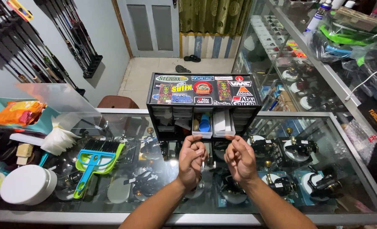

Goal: The person uses a small brush to dust the top and sides of several black product boxes on a glass display counter. They also open and close drawers in a tackle box organizer and handle small plastic bags containing fishing accessories.

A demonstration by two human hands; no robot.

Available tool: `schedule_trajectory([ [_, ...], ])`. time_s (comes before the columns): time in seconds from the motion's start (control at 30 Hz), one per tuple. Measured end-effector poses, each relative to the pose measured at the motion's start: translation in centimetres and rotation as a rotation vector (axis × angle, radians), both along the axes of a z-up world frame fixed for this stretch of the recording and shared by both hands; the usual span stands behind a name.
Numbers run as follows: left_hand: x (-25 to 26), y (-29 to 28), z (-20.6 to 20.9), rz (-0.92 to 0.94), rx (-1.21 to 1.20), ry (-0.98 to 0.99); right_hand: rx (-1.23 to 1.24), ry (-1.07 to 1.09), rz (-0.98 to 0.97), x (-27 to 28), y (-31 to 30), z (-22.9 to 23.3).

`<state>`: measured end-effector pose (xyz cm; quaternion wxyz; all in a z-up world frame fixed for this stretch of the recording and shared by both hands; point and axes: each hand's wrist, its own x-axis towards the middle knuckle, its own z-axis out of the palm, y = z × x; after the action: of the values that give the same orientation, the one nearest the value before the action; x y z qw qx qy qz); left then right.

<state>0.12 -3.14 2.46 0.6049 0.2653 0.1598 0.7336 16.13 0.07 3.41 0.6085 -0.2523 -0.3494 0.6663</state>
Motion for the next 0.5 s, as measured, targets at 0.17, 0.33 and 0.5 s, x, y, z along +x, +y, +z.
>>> schedule_trajectory([
  [0.17,0.2,-0.4,0.2,0.002,0.007,-0.008,0.009,-0.022,0.005,0.1,0.0,0.1],
  [0.33,0.1,0.2,-0.2,0.009,0.007,0.019,0.03,-0.065,0.015,0.2,1.0,-0.7],
  [0.5,0.6,0.7,-1.7,0.092,0.039,-0.009,0.123,-0.032,-0.061,-0.2,1.1,-1.5],
])
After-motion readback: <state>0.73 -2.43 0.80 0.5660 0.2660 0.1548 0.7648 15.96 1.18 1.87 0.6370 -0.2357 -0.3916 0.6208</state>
